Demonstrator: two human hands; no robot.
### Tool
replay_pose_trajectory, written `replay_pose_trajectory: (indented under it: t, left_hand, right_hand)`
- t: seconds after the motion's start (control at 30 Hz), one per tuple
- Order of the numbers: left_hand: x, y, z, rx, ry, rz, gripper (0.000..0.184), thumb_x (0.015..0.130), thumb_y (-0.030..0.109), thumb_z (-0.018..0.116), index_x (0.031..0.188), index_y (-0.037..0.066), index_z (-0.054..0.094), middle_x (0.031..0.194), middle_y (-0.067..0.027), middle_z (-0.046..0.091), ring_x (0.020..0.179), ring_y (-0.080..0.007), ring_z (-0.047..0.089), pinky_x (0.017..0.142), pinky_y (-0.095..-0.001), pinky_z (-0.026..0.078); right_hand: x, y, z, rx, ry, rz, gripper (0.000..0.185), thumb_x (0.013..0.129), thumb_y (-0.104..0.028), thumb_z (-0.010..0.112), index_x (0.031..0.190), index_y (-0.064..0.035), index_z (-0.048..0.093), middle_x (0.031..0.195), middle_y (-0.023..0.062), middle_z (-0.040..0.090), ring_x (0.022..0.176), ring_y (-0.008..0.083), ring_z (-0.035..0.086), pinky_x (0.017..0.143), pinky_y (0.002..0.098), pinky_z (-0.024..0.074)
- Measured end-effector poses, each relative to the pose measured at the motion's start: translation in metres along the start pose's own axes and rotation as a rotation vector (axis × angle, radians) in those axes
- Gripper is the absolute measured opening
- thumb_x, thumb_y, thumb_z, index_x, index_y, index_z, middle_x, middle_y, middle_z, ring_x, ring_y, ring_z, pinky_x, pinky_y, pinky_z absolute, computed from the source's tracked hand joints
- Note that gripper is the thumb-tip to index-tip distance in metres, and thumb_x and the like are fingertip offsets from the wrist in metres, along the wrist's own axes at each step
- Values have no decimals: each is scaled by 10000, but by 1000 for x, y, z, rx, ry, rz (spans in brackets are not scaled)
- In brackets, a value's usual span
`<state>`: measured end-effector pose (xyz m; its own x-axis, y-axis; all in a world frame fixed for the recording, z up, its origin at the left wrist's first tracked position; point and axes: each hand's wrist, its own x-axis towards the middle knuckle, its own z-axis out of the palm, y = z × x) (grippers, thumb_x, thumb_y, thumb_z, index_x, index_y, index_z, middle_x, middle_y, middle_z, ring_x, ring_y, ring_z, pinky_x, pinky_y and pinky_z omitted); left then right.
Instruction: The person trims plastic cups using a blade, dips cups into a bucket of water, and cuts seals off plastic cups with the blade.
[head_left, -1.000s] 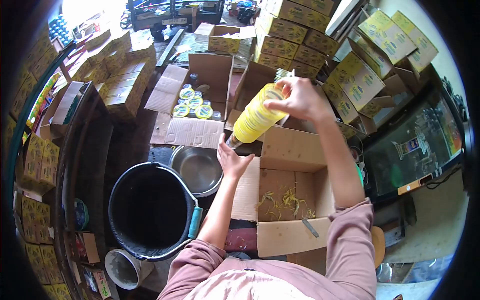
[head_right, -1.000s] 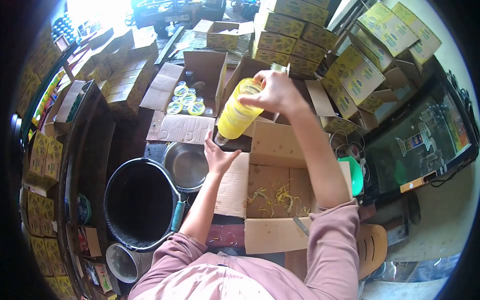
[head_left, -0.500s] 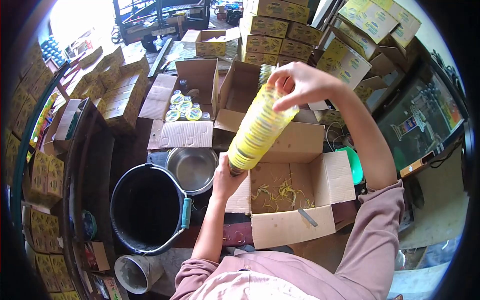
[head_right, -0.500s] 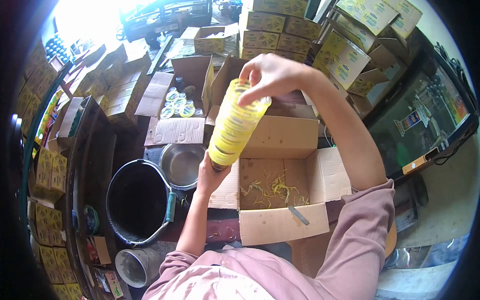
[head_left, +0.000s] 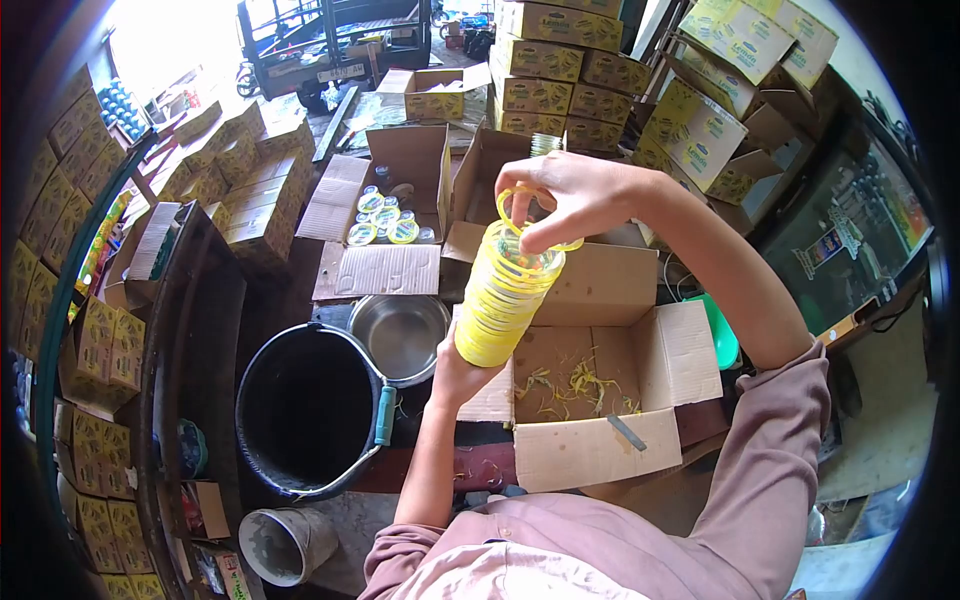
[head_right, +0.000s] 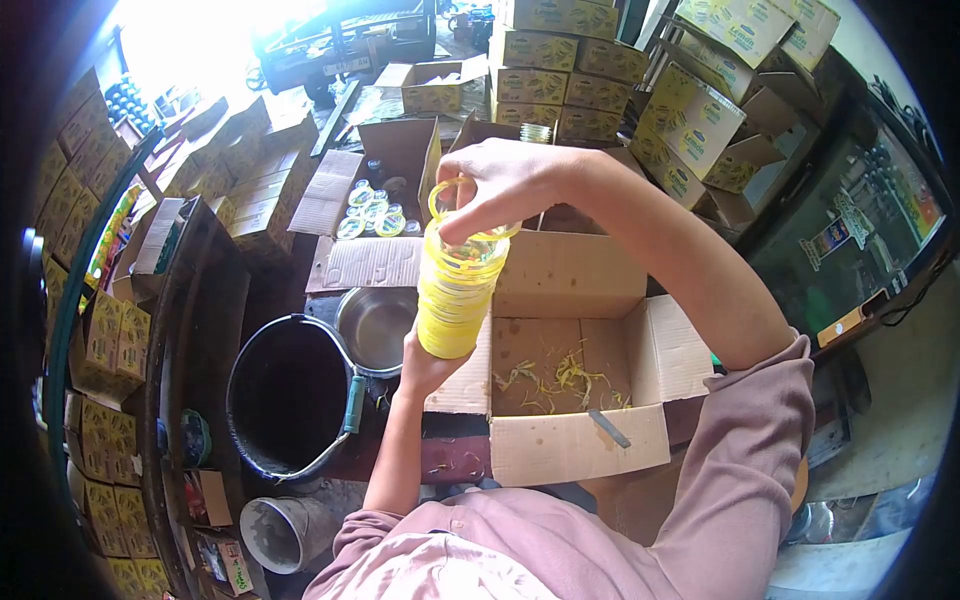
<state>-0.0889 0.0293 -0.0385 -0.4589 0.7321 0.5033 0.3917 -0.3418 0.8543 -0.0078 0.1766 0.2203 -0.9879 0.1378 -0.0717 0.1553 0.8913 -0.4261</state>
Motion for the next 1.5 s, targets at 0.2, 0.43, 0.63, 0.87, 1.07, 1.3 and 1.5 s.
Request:
replay_pose_trajectory:
  t: [0.2,0.43,0.63,0.87,1.07,1.3,1.5]
  left_hand:
    - [-9,-13,-7,12,24,-35,557,618,96,755,1088,-8,475,934,-132,619,856,-207,617,753,-310,484]
    - [-16,-22,-8,-127,31,-132,418,628,45,744,992,1,543,880,-75,631,785,-154,607,720,-290,490]
    - [7,9,-16,-183,59,-210,257,671,11,701,902,0,588,779,-33,615,683,-106,587,623,-247,479]
    - [61,41,-19,-267,229,-74,277,677,25,708,924,5,584,849,-35,611,772,-125,587,704,-253,467]
    - [104,99,-22,-287,220,-68,220,739,80,691,925,14,592,826,-12,602,717,-67,553,619,-215,446]
    - [119,118,0,-381,46,-17,183,743,86,689,890,4,618,805,-27,628,701,-73,578,610,-215,462]
    - [96,101,13,-348,-84,-24,225,696,78,720,883,-4,625,807,-35,640,723,-85,597,639,-232,488]
  right_hand:
    - [-8,-2,-60,42,112,31,417,694,-275,619,1030,-40,540,713,-18,461,649,76,475,604,229,414]
    - [-55,45,-80,279,299,65,586,695,-295,551,1215,-36,475,872,51,516,857,120,505,806,254,411]
    - [-90,65,-58,490,446,41,780,610,-317,597,1290,-24,350,1167,150,445,1003,156,489,913,249,373]
    - [-108,79,-12,574,660,-170,743,521,-321,625,1182,-27,455,1104,75,481,880,112,485,867,241,399]
    - [-88,84,93,290,775,-35,626,520,-131,674,1122,-81,508,978,72,521,827,140,530,670,283,491]
    - [-53,70,170,362,678,59,877,476,-138,746,1252,-28,353,1123,138,476,908,232,542,798,335,481]
    - [-46,56,165,613,805,-48,889,482,-145,759,1250,-15,332,1191,168,441,962,238,532,839,351,447]
